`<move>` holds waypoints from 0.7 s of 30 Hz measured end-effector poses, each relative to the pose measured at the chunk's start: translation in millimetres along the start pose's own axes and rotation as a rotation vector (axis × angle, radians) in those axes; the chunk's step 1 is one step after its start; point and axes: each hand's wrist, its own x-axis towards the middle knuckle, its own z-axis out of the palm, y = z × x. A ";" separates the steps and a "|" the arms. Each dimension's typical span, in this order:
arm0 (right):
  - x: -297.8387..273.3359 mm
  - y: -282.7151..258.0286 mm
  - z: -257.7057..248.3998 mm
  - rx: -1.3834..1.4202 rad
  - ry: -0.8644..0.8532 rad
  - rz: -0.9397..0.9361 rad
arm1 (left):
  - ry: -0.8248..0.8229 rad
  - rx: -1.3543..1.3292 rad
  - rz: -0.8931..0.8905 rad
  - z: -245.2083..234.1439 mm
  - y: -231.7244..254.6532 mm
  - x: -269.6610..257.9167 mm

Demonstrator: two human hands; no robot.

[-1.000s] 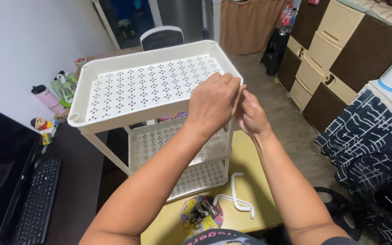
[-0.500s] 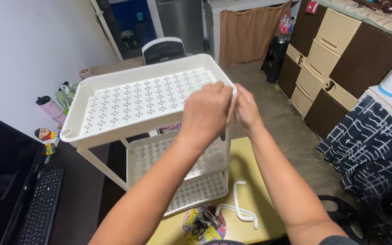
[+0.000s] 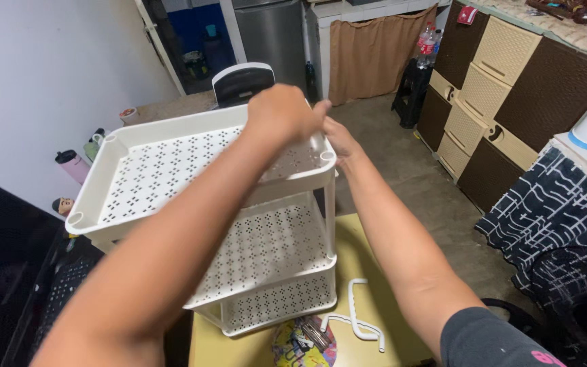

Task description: The person disassembles a white plastic three-tier storage rack by removing the handles and vertical support poles, then detaches the perforated trays. The person then handles a black metal frame, separating its components. The disassembled parts are placed on the table and nearby surfaces.

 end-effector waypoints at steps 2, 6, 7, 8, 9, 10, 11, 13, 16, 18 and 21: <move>8.7 7.6 -8.5 0.025 0.026 -0.034 | -0.275 -0.052 -0.084 8.5 -6.7 31.8; 25.6 16.2 -16.5 0.080 0.123 0.038 | -0.240 -0.002 -0.067 38.1 -4.6 58.9; 28.1 16.8 -15.8 0.071 0.149 0.068 | -0.190 -0.020 -0.104 41.4 -4.4 62.3; 30.7 17.4 -12.9 -0.069 0.108 -0.060 | -0.140 -0.037 -0.142 42.4 -6.4 64.5; 34.0 14.6 -9.0 -0.214 0.069 -0.195 | -0.091 -0.055 -0.177 38.6 -11.2 67.8; 37.1 12.2 -3.4 -0.358 0.031 -0.331 | -0.042 -0.074 -0.212 32.0 -19.6 70.3; 30.7 13.4 -0.4 -0.325 0.037 -0.252 | -0.005 -0.100 -0.249 30.8 -24.9 67.9; 25.9 13.9 10.8 -0.258 0.041 -0.102 | -0.047 -0.072 -0.215 22.8 -32.2 67.0; 26.2 5.1 26.5 -0.173 0.073 -0.069 | -0.002 -0.083 -0.200 5.6 -32.9 68.9; 18.0 3.0 36.0 -0.300 0.062 -0.088 | 0.040 -0.098 -0.198 -0.4 -31.9 62.8; 2.1 -31.3 49.2 -0.674 0.081 -0.346 | 0.117 -0.097 -0.170 -14.5 -26.5 65.0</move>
